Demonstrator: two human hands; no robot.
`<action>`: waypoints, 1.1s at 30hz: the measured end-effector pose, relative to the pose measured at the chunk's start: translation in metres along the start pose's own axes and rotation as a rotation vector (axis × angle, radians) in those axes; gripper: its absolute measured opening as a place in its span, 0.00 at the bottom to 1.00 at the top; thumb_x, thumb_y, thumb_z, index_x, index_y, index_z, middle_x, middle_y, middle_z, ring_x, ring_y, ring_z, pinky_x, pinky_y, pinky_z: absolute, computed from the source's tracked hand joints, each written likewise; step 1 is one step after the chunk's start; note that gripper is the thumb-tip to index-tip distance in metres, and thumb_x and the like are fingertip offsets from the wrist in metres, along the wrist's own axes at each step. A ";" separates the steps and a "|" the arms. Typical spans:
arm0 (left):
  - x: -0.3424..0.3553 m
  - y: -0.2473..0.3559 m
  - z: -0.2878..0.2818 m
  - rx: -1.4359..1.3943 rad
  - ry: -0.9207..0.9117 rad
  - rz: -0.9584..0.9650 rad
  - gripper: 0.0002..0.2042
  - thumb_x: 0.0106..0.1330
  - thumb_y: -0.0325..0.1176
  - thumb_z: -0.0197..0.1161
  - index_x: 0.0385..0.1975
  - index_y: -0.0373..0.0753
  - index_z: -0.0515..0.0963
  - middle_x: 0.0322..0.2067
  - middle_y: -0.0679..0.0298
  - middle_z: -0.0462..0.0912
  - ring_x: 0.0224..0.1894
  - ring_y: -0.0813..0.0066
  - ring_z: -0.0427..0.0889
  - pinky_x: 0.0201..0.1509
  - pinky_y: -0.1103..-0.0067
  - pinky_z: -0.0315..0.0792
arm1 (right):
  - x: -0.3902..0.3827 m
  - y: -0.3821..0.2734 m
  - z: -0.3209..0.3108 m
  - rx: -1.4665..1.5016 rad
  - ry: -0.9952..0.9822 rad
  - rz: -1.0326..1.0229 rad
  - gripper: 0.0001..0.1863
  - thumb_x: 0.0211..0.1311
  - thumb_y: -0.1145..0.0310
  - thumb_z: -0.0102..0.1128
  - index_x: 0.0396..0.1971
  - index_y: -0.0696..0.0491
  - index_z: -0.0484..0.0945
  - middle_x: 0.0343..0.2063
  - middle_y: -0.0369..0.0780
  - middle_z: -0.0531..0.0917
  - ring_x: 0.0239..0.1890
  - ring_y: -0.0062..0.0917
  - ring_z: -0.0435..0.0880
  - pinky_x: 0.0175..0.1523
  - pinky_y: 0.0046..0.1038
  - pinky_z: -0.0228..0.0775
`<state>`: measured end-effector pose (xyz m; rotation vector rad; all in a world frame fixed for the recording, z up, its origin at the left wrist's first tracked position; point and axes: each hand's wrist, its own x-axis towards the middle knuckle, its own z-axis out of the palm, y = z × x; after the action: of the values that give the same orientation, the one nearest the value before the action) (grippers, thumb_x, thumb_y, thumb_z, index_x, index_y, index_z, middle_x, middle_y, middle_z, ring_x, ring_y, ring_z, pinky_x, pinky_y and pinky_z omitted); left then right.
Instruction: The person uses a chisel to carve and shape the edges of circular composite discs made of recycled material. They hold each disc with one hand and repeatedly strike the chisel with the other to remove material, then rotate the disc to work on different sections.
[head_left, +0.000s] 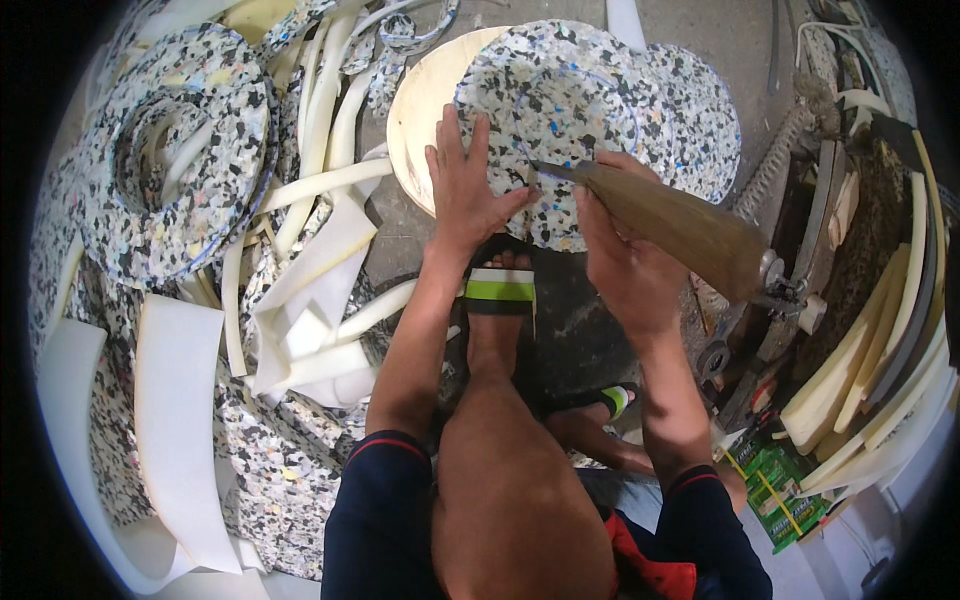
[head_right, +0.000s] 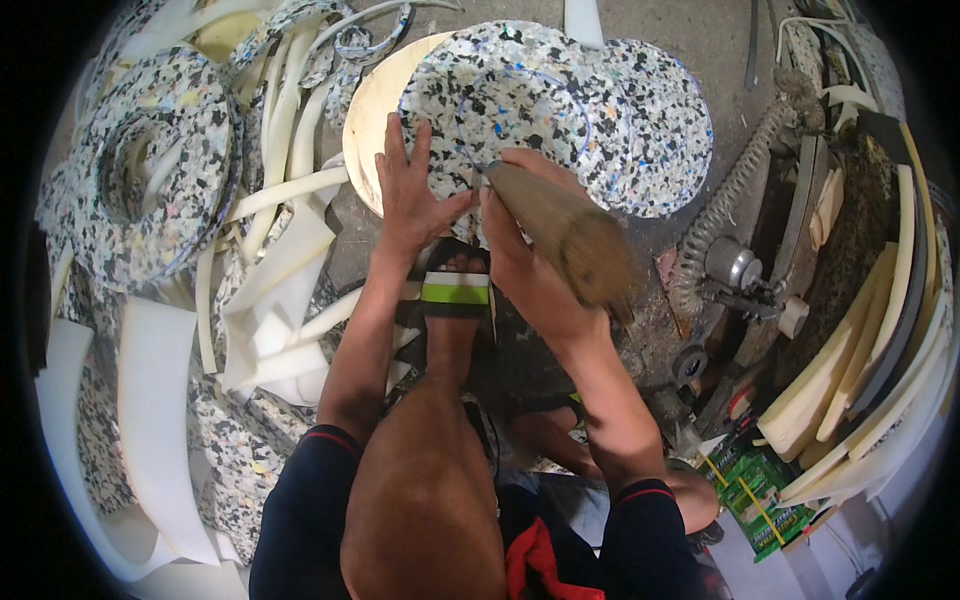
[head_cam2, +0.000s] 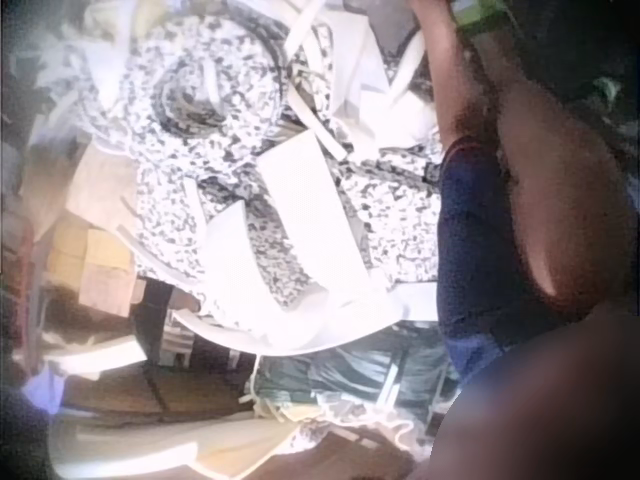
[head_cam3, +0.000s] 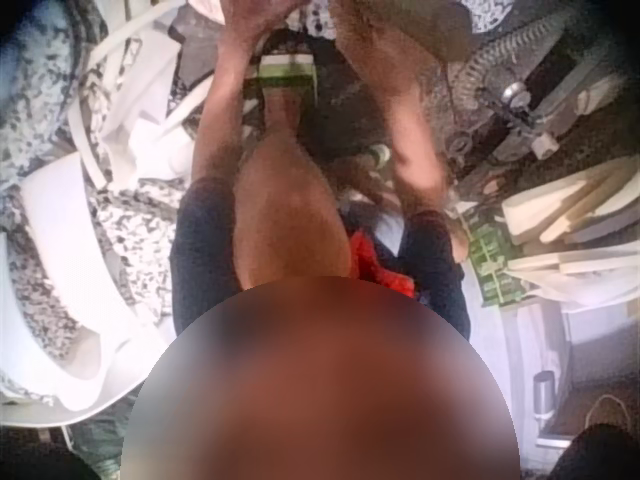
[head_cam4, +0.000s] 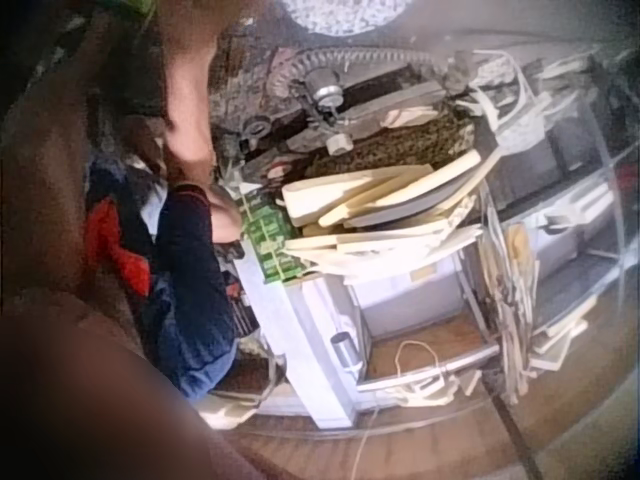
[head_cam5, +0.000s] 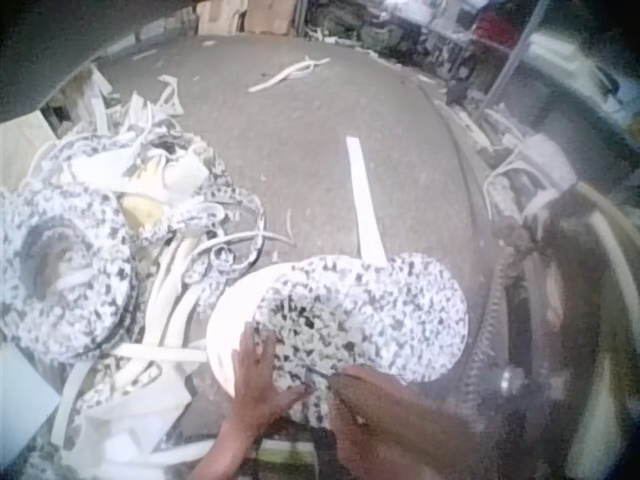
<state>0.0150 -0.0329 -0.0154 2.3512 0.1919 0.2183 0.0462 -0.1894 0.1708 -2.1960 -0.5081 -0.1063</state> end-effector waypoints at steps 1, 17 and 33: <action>0.000 0.000 -0.001 -0.002 -0.009 -0.005 0.59 0.46 0.60 0.80 0.77 0.37 0.59 0.78 0.38 0.43 0.78 0.30 0.48 0.73 0.36 0.48 | 0.001 -0.001 0.005 0.010 -0.005 -0.008 0.14 0.67 0.81 0.67 0.52 0.61 0.82 0.48 0.37 0.85 0.45 0.17 0.83 0.52 0.22 0.76; 0.000 -0.002 0.001 -0.004 0.014 0.006 0.59 0.44 0.60 0.81 0.76 0.36 0.60 0.78 0.38 0.44 0.77 0.31 0.50 0.72 0.35 0.50 | -0.012 0.008 0.008 0.028 0.003 0.092 0.18 0.69 0.80 0.67 0.57 0.61 0.80 0.44 0.37 0.87 0.43 0.13 0.82 0.48 0.17 0.75; 0.000 0.000 0.002 -0.002 0.034 -0.001 0.60 0.43 0.61 0.81 0.76 0.36 0.59 0.78 0.39 0.45 0.77 0.31 0.49 0.72 0.36 0.49 | -0.009 -0.003 0.017 0.161 0.129 0.128 0.17 0.67 0.83 0.67 0.55 0.64 0.80 0.44 0.39 0.87 0.46 0.15 0.84 0.51 0.19 0.77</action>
<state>0.0151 -0.0346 -0.0168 2.3469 0.2093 0.2585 0.0355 -0.1776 0.1599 -2.0426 -0.2930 -0.1328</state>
